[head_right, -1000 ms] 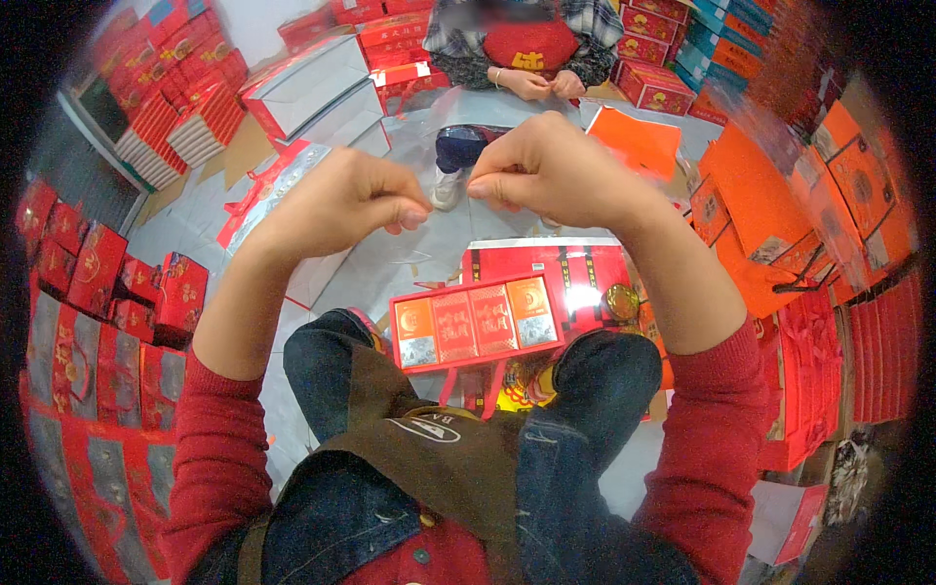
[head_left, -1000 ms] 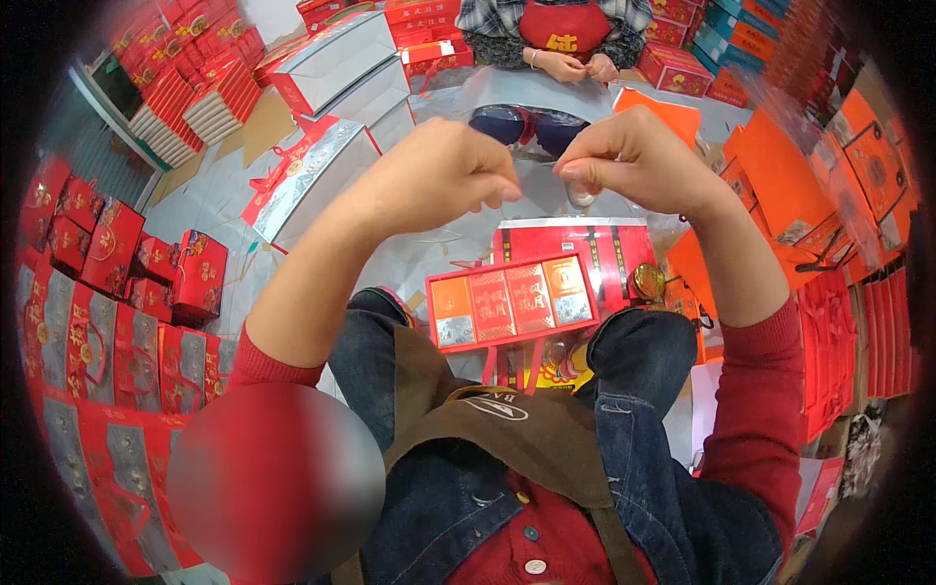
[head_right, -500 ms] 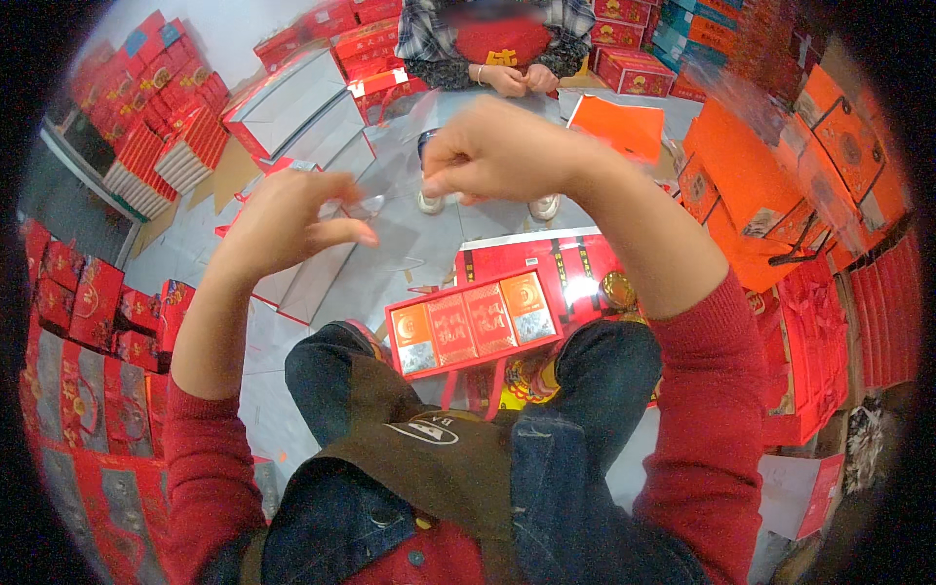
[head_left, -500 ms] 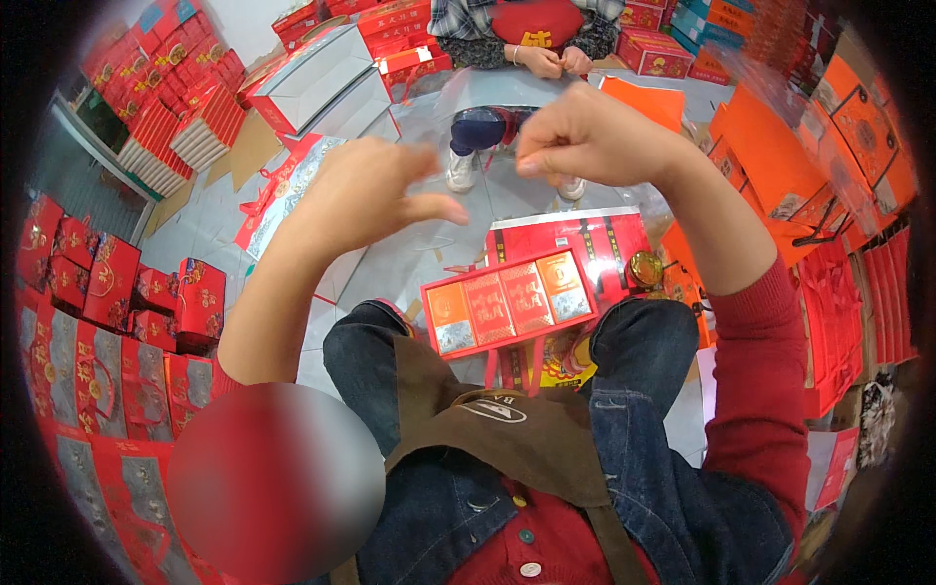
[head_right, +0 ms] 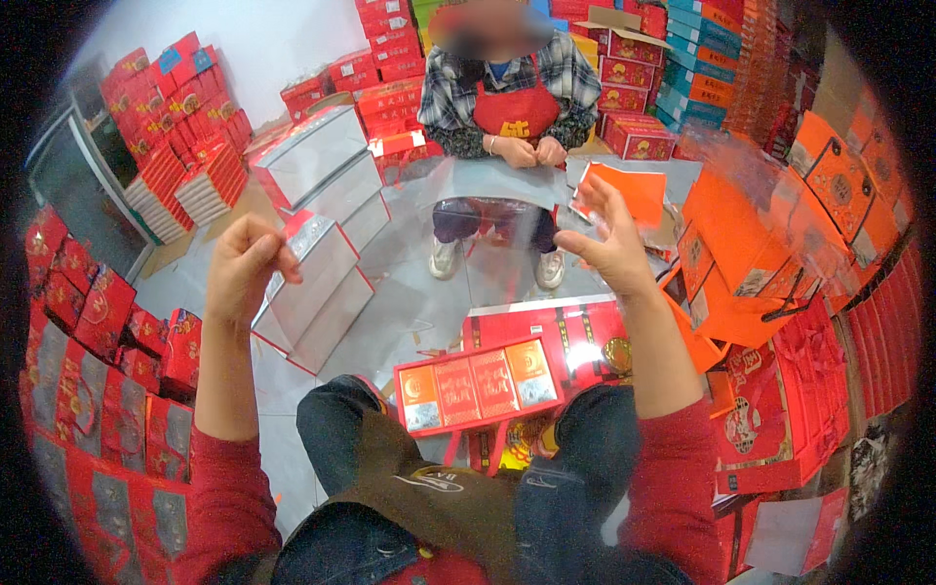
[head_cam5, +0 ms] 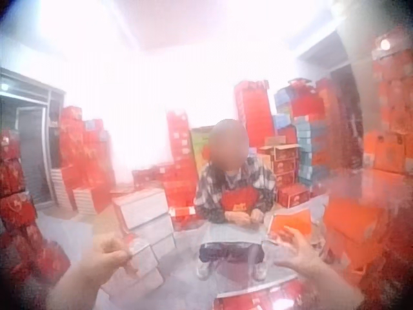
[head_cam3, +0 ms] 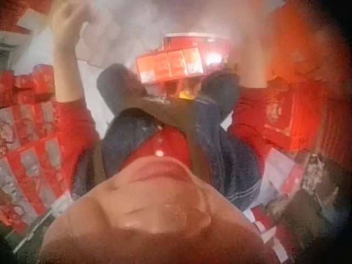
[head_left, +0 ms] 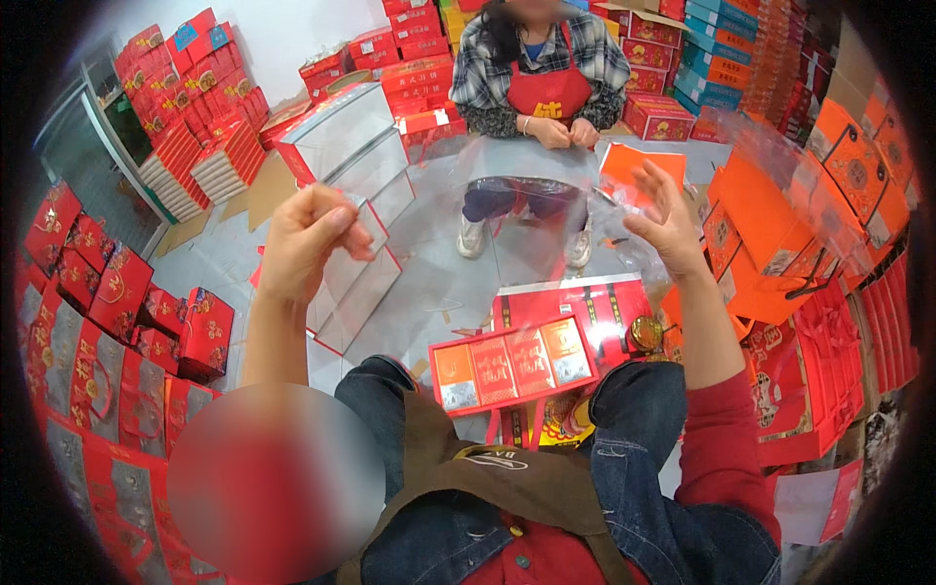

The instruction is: The person sits on the floor and assembles red gift boxes by placing them into clear plastic bags. They handle the boxes and bags by hand, arranging the contents and sealing the packaging.

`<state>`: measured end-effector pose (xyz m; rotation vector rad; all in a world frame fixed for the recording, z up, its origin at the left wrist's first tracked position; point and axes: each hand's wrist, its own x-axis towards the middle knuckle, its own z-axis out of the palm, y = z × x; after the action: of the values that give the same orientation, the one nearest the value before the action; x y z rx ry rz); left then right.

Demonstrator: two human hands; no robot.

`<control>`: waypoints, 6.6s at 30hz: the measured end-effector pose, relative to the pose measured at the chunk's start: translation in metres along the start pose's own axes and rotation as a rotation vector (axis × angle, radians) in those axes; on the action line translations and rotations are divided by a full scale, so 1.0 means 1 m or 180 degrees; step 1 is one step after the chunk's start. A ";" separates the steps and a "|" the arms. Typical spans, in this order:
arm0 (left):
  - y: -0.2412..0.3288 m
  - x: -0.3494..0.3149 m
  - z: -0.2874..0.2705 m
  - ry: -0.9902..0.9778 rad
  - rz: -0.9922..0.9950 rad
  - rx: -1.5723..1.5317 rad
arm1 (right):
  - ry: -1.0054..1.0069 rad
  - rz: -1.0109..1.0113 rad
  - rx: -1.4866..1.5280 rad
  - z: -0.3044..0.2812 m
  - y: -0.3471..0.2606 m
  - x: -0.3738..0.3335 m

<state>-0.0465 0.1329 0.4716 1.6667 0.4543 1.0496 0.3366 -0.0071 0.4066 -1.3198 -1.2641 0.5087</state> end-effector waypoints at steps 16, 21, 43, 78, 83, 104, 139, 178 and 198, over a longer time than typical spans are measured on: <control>-0.007 -0.092 -0.060 0.0784 0.0296 -0.0852 | -0.1462 0.0637 0.3177 0.134 0.050 0.013; -0.006 -0.103 -0.061 0.0877 0.0203 -0.0390 | -0.1258 0.0336 0.2601 0.133 0.019 -0.001; -0.075 -0.090 -0.070 -0.0755 -0.0013 0.2832 | -0.0734 0.0498 0.0688 0.088 0.019 -0.020; -0.119 -0.070 0.031 -0.2110 -0.0021 0.1253 | -0.0801 0.1311 0.0519 -0.001 -0.027 -0.076; -0.101 -0.080 0.042 -0.2667 -0.0206 0.1815 | -0.0968 0.1326 0.0456 -0.004 -0.023 -0.077; -0.095 -0.064 0.083 -0.2047 -0.0482 0.2127 | -0.1121 0.1694 0.0483 0.023 -0.014 -0.057; -0.106 -0.034 0.092 -0.2899 -0.1673 -0.0052 | -0.1751 0.0899 -0.0557 0.012 -0.011 -0.046; -0.170 -0.130 -0.007 0.0570 -0.2235 -0.1370 | -0.0714 0.1647 0.0103 -0.022 0.084 -0.066; -0.377 -0.180 0.028 0.1755 -0.3396 -0.0546 | 0.0265 0.3220 0.1044 0.059 0.354 -0.090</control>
<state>-0.0450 0.1214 0.0525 0.7266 1.3754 0.6585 0.3831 0.0341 0.0419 -1.6043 -0.3291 1.2802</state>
